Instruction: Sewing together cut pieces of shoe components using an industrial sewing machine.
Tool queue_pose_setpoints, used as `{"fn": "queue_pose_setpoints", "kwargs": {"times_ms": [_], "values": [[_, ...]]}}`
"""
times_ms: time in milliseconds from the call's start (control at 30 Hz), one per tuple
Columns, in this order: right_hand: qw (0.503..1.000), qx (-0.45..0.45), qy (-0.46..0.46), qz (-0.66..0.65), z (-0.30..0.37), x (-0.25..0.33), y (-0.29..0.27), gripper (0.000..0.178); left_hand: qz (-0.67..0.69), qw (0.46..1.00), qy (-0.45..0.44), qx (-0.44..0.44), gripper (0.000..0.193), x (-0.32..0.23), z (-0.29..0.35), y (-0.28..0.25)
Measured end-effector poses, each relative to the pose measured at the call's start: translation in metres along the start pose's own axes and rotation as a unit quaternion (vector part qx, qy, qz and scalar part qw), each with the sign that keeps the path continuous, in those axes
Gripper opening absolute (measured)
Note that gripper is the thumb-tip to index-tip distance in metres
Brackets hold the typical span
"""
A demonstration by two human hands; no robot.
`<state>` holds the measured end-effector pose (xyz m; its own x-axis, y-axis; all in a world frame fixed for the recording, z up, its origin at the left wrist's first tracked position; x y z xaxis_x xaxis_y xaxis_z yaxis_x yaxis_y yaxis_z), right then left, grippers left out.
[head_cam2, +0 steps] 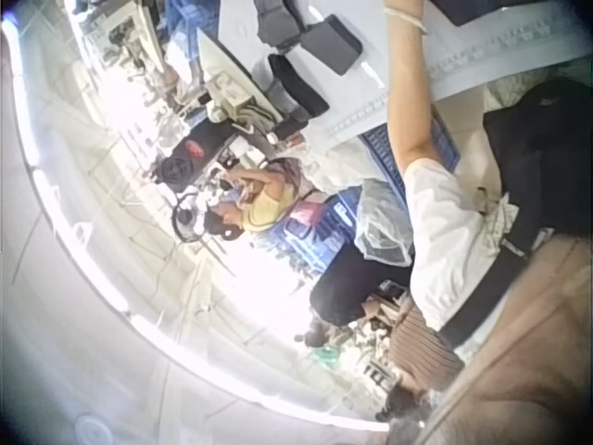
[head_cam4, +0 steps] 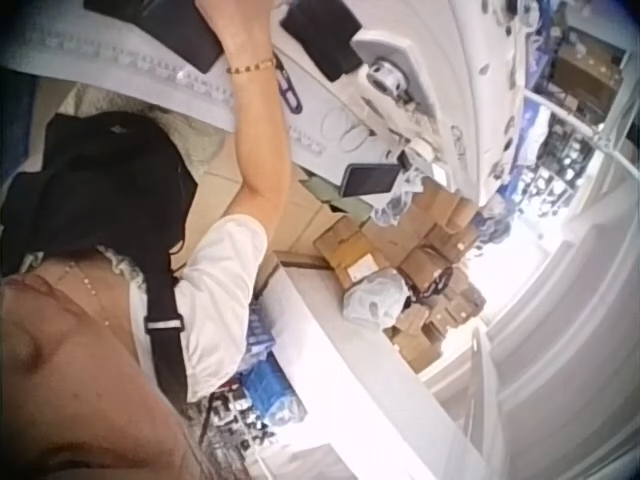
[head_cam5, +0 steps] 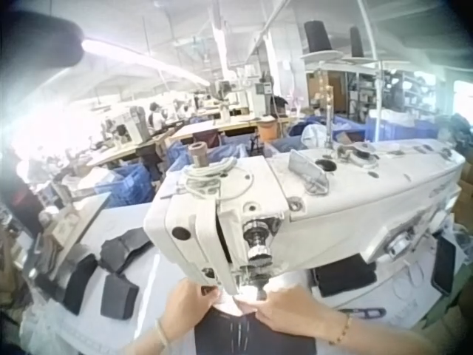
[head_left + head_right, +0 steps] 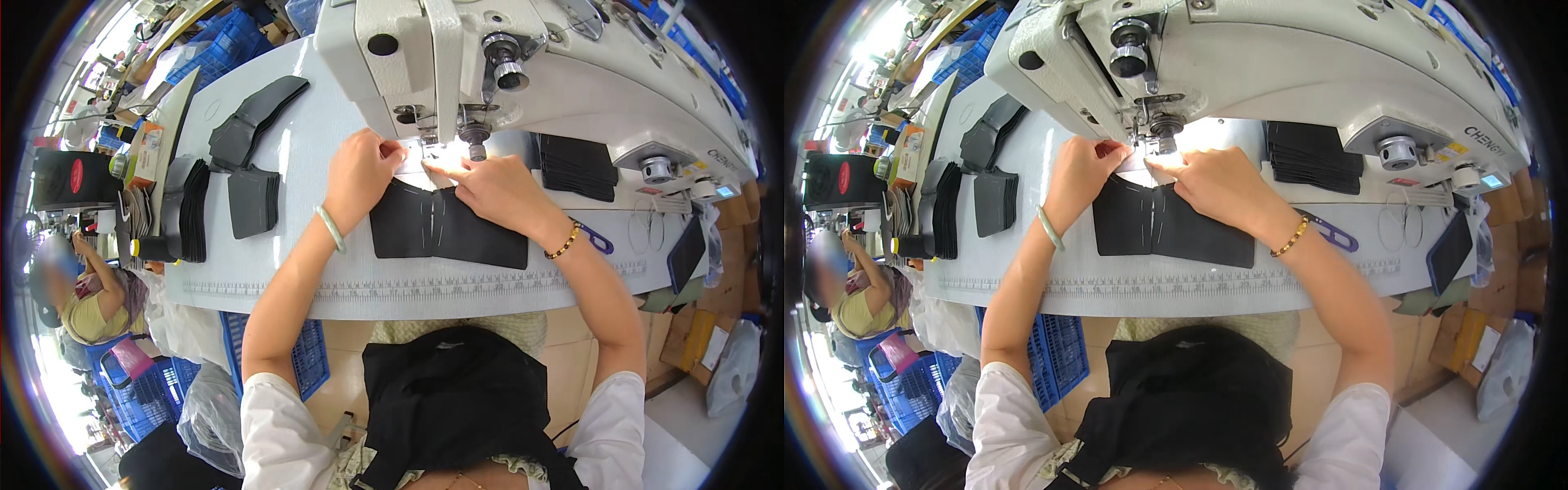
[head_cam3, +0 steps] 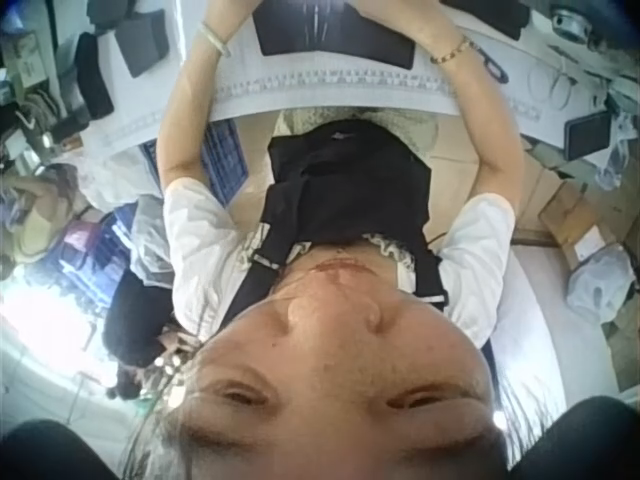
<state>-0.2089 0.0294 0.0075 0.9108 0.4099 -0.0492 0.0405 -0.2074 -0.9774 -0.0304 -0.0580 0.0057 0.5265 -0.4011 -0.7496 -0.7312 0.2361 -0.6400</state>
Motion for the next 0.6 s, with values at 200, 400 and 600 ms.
{"fn": "queue_pose_setpoints", "kwargs": {"times_ms": [200, 400, 600], "values": [[1.0, -0.027, 0.0, 0.013, 0.003, 0.0, 0.004, 0.05, -0.035, 0.982, 0.181, -0.043, 0.014, 0.003, -0.02, 0.008], [1.0, -0.018, -0.008, 0.01, 0.002, -0.002, 0.003, 0.051, -0.063, 0.954, 0.286, -0.059, 0.009, 0.012, -0.038, 0.016], [0.996, -0.083, -0.029, -0.023, 0.013, -0.003, -0.013, 0.028, -0.098, 0.95, 0.295, 0.02, 0.01, 0.009, -0.032, 0.0]]}}
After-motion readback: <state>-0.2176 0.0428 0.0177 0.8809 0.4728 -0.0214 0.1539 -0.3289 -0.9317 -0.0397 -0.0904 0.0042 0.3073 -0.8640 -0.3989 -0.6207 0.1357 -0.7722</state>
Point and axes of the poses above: each hand's wrist, its own z-axis away from the middle knuckle, its own y-axis out of the palm, x = y × z, the point moved 3 cm from there along -z, towards the middle knuckle, and after that the axes turned 14 degrees about z, right-handed, at the moved point
